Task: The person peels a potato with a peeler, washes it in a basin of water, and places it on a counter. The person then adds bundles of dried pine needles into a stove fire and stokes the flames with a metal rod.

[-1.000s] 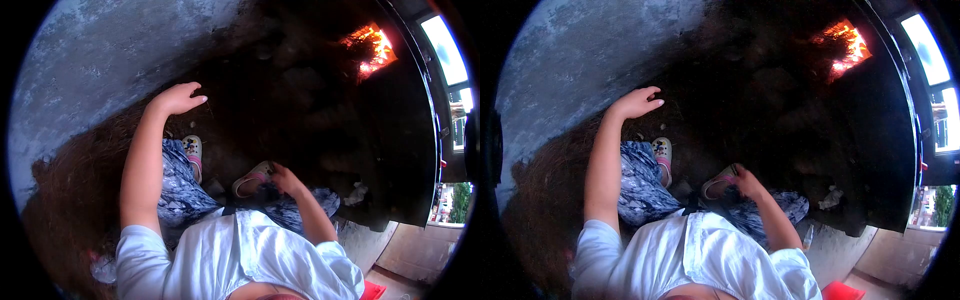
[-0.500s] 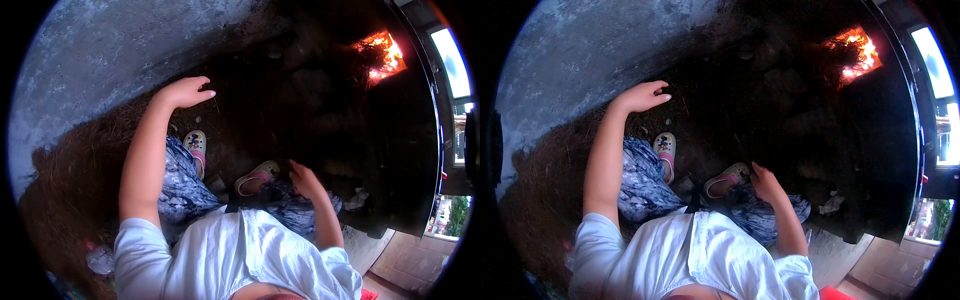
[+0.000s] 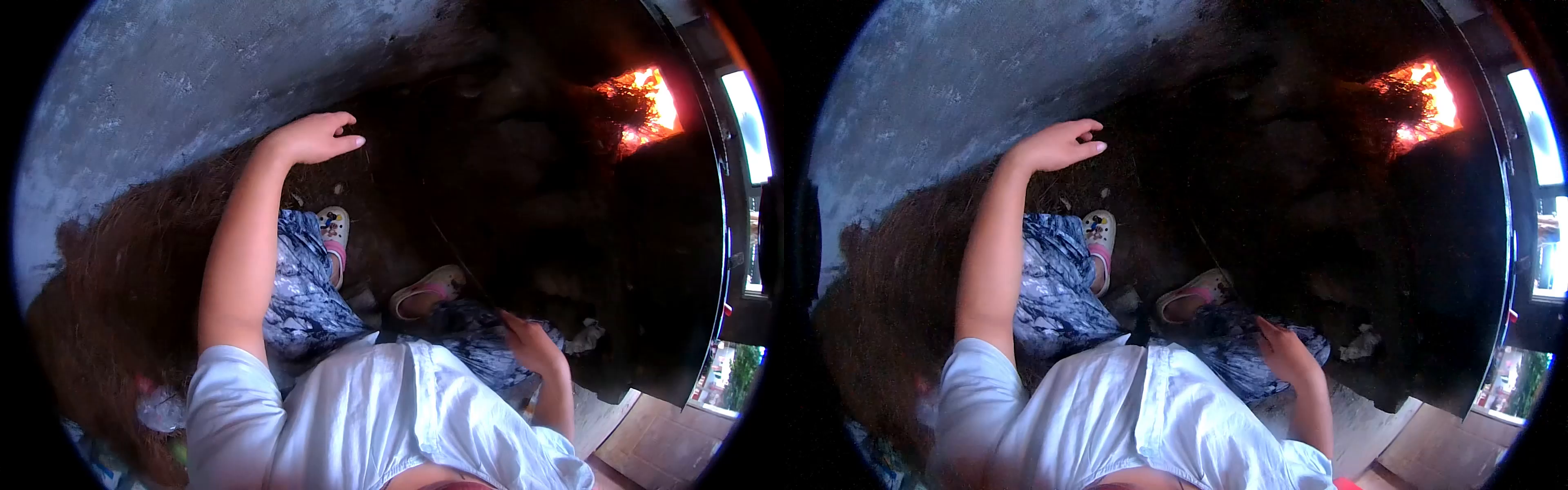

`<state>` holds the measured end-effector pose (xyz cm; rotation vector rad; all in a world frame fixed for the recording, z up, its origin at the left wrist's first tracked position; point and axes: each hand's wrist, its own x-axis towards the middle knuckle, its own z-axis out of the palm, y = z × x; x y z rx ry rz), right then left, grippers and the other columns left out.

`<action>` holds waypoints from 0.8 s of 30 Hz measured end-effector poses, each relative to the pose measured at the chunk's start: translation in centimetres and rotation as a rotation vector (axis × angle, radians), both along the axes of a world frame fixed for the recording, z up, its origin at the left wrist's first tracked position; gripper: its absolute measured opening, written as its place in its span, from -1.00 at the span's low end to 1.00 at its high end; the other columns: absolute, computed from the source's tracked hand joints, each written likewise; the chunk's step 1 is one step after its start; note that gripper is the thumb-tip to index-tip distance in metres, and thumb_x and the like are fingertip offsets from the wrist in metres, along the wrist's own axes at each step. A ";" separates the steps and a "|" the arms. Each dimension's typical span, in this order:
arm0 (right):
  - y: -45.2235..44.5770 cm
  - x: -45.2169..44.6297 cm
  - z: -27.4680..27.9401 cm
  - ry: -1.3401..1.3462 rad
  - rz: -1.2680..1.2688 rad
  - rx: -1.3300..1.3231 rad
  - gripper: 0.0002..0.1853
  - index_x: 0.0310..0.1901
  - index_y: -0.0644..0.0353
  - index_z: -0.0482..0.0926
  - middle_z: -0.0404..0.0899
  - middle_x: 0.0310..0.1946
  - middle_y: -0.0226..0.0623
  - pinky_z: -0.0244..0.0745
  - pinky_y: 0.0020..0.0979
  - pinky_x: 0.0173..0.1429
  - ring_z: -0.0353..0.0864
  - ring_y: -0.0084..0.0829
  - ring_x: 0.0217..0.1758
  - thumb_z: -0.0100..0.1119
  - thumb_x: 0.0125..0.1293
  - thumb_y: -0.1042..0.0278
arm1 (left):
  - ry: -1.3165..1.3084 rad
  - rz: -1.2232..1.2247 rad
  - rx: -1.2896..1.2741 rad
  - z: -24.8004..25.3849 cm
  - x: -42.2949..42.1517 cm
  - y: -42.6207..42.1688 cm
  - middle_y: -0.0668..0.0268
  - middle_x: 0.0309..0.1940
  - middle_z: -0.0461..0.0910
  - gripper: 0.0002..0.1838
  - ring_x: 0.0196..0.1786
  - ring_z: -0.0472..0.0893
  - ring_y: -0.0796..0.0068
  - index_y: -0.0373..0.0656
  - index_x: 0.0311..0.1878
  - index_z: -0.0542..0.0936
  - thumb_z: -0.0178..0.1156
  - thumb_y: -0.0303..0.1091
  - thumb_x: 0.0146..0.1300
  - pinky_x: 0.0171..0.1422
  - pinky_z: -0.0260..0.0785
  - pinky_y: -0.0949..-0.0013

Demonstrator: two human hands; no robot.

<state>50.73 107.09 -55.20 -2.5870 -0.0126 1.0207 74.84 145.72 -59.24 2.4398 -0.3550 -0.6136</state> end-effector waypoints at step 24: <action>7.3 11.9 -10.1 0.247 -0.032 0.231 -0.60 0.18 0.08 0.35 0.59 -0.39 -0.15 0.47 -0.35 -0.29 0.55 -0.35 -0.43 -0.10 0.30 0.31 | -0.004 0.156 0.095 -3.5 0.9 3.1 0.01 -0.01 0.47 -0.38 0.05 0.47 0.18 -0.28 0.11 0.38 0.05 0.08 0.19 0.09 0.31 0.26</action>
